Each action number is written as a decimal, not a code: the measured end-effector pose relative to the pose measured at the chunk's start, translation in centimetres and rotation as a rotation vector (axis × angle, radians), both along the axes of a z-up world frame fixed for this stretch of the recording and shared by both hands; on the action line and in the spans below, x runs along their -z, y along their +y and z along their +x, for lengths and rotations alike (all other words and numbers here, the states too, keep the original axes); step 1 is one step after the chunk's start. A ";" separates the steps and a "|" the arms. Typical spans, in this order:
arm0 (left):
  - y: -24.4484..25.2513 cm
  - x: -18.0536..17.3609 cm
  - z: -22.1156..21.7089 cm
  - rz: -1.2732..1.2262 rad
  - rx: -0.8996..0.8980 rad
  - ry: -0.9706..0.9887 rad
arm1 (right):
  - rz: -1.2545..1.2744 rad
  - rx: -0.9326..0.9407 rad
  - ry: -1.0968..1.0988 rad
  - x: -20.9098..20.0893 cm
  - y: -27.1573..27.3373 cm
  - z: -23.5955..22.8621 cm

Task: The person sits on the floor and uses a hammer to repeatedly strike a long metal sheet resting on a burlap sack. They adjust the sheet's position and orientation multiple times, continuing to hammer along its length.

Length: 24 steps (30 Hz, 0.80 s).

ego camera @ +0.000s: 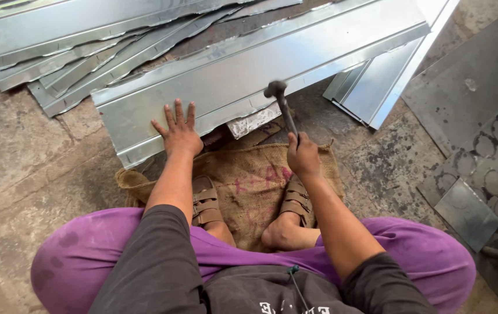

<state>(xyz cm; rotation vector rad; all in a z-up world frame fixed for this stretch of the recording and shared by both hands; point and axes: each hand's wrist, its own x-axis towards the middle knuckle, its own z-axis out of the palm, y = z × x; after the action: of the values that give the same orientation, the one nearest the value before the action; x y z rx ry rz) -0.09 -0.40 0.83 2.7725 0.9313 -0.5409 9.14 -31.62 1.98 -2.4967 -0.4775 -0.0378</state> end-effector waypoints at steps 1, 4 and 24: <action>-0.1 -0.1 -0.1 -0.002 -0.002 0.003 | 0.115 0.007 0.045 -0.6 -0.1 0.4; 0.1 -0.6 0.2 0.000 0.003 0.020 | 0.410 -0.038 -0.059 -4.7 -0.7 2.4; 0.0 0.5 -0.2 -0.003 0.012 0.022 | 1.028 -0.374 -0.266 -5.2 0.9 2.6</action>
<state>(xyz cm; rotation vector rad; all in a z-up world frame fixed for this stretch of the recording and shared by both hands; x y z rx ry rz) -0.26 -0.39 0.35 2.7765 0.9186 -0.5754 11.75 -30.67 7.13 -1.3798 -0.7799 -0.3702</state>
